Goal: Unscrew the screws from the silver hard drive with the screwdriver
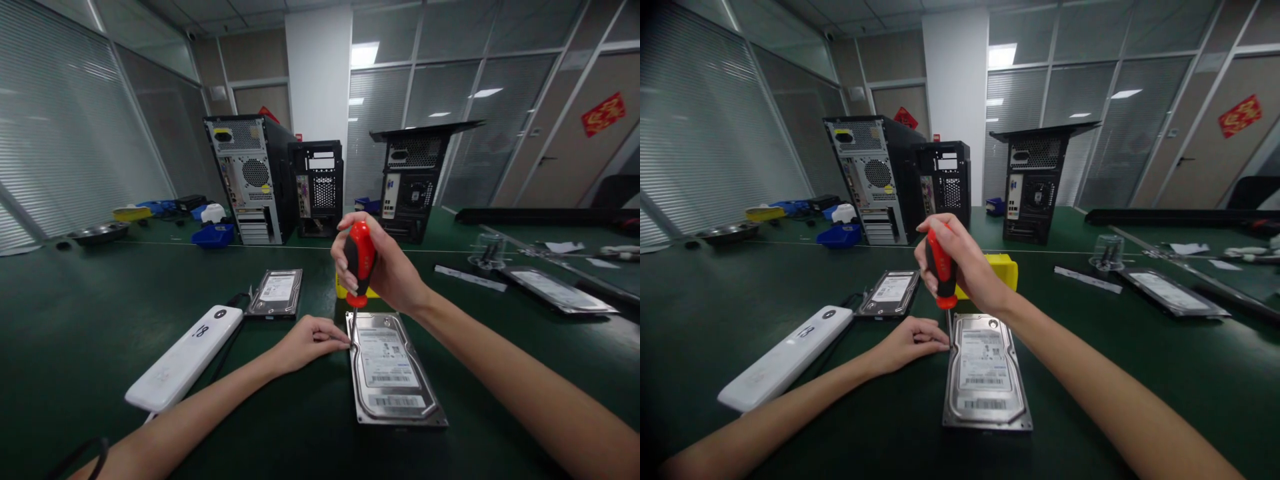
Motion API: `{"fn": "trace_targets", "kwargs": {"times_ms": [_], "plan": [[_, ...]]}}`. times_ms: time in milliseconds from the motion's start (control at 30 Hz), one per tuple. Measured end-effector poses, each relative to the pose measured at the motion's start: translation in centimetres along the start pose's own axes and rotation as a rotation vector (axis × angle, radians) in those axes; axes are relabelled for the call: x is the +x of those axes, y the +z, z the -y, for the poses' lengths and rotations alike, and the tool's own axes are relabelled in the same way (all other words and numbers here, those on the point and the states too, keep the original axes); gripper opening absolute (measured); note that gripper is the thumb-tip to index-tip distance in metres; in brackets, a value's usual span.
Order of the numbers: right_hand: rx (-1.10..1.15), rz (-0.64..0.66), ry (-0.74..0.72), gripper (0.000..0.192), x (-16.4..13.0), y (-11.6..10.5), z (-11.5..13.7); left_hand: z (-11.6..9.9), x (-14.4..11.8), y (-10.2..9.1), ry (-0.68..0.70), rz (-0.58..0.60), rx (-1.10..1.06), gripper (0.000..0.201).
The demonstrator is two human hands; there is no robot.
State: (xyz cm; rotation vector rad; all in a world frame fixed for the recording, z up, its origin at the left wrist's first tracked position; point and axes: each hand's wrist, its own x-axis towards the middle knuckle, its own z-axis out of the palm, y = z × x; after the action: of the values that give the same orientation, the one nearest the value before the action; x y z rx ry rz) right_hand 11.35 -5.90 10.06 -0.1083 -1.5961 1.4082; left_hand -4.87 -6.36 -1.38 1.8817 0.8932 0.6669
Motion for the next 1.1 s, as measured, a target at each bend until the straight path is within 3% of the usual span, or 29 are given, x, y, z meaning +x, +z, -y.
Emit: {"fn": "trace_targets", "kwargs": {"times_ms": [233, 367, 667, 800, 900, 1100], "plan": [[-0.041, 0.051, 0.024, 0.021, 0.05, -0.58, 0.13, -0.37, -0.26, 0.10, -0.034, 0.015, -0.004, 0.025], [-0.100, 0.012, -0.026, 0.023, 0.15, -0.85, 0.07, -0.31, -0.34, -0.14, -0.038, 0.060, 0.023, 0.028], [-0.093, -0.003, 0.011, 0.031, -0.01, -0.60, 0.22, -0.19, -0.31, -0.28, -0.040, 0.082, 0.030, 0.030], [-0.076, 0.004, -0.024, 0.031, -0.02, -0.72, -0.05, 0.15, -0.23, -0.24, -0.011, 0.049, 0.038, 0.031], [-0.051, 0.037, -0.047, 0.018, -0.03, -0.73, 0.01, 0.34, -0.22, -0.07, 0.015, 0.008, 0.051, 0.028], [-0.035, 0.101, 0.010, 0.024, 0.07, -0.61, 0.61, 0.10, -0.31, 0.18, 0.018, -0.030, 0.080, 0.025]]}}
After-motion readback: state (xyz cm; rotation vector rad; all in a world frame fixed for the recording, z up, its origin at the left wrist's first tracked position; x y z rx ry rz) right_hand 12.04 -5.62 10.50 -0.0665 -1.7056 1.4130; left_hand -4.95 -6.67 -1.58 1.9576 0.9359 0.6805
